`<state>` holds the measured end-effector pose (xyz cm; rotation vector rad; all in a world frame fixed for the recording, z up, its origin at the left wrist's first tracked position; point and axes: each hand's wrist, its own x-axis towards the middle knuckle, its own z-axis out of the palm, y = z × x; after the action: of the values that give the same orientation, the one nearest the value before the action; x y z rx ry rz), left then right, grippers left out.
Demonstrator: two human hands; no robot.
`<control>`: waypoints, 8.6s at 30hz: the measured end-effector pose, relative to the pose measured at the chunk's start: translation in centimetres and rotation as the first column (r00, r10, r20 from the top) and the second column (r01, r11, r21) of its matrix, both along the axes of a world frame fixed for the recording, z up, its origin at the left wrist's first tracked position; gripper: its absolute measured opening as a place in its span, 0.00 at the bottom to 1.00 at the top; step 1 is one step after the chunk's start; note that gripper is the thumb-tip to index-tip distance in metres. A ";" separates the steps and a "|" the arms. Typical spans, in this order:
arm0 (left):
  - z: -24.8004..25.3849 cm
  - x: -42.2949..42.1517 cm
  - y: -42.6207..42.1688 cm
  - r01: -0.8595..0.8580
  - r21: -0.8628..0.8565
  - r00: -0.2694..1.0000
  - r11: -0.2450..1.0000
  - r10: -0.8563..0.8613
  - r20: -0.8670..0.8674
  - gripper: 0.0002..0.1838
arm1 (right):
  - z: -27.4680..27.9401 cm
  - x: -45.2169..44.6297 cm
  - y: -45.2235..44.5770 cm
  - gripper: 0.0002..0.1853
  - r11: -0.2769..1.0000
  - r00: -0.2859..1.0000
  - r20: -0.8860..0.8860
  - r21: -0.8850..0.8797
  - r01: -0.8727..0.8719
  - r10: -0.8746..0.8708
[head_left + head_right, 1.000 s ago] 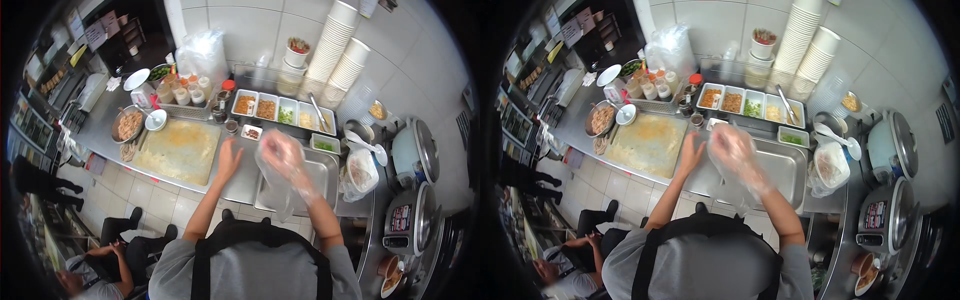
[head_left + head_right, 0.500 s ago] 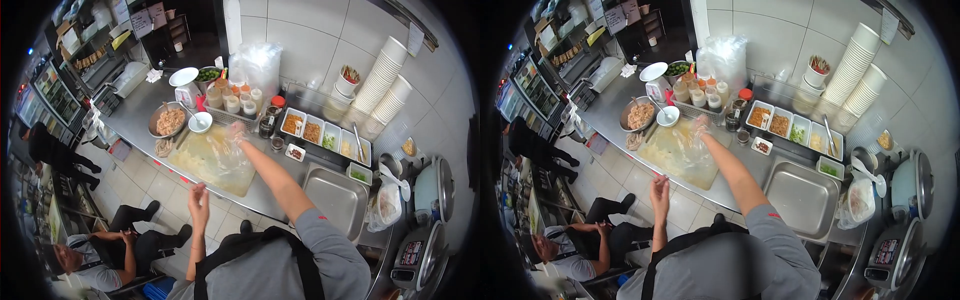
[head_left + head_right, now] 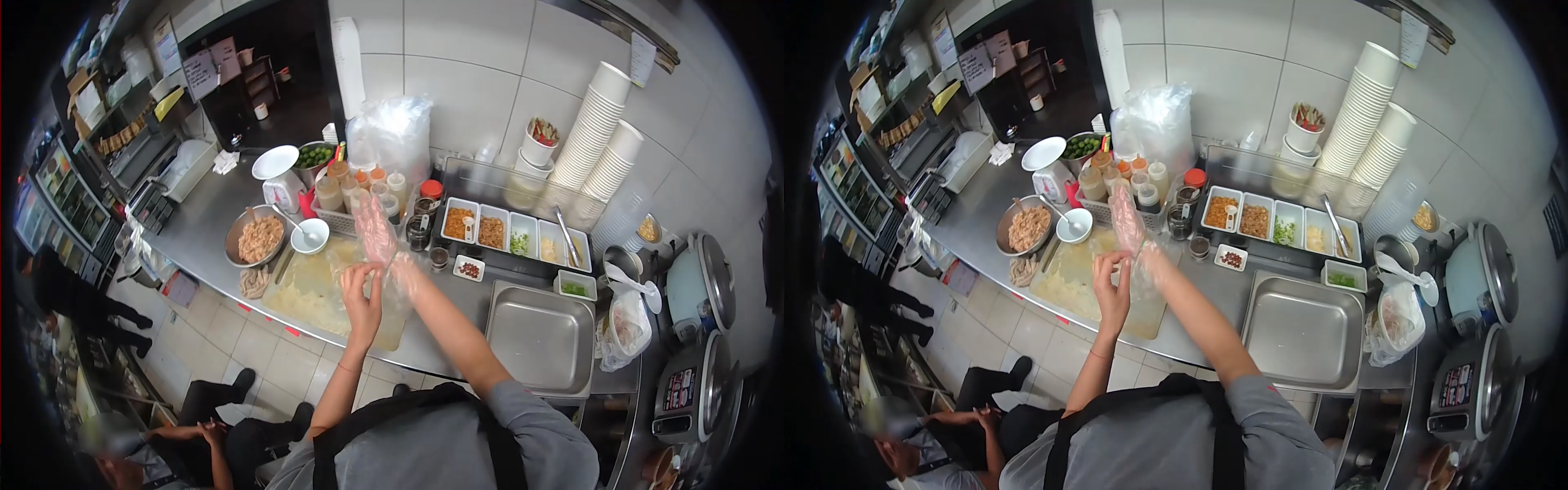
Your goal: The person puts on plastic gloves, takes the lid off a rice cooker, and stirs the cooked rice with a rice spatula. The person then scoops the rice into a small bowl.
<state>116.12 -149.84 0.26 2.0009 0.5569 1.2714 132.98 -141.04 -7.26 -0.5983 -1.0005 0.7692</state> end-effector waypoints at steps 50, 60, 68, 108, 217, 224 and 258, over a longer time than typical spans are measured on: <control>0.6 0.9 -10.6 0.628 0.073 0.777 0.775 -0.629 -0.004 0.35 | 15.0 2.3 -16.2 0.48 0.315 0.208 -0.353 -0.281 0.906 -0.912; 1.3 3.6 -9.8 0.495 0.143 0.838 0.857 -0.515 0.180 0.42 | 15.6 -0.3 -15.9 0.34 0.300 0.285 -0.272 -0.016 0.954 -0.919; 2.7 4.1 -9.8 0.631 0.100 0.744 0.769 -0.636 0.205 0.32 | 9.5 -5.6 -19.4 0.33 0.352 0.352 -0.018 -0.065 0.934 -0.936; 15.6 1.1 -8.2 0.685 0.376 0.603 0.623 -0.776 0.185 0.34 | 17.2 -2.0 -23.3 0.29 0.349 0.087 0.614 0.320 0.881 -0.784; 1.4 -10.6 -9.7 0.378 -0.296 0.698 0.877 -0.480 -0.531 0.28 | 22.0 19.4 -33.4 0.34 0.079 -0.593 0.717 0.659 0.748 -0.367; -1.4 -7.4 -15.8 0.225 -0.336 0.667 0.915 -0.396 -0.632 0.29 | 16.0 39.0 -50.1 0.55 -0.757 -0.287 0.952 0.112 0.643 -0.103; 0.9 -16.4 -10.7 0.049 0.020 0.638 0.999 -0.016 -0.770 0.28 | 31.1 17.9 -43.1 0.33 0.184 0.025 0.450 0.314 0.931 -0.893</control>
<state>99.73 -160.52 1.19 2.5404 0.8813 0.3152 150.93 -184.14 23.88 -1.4122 -0.8218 -0.6813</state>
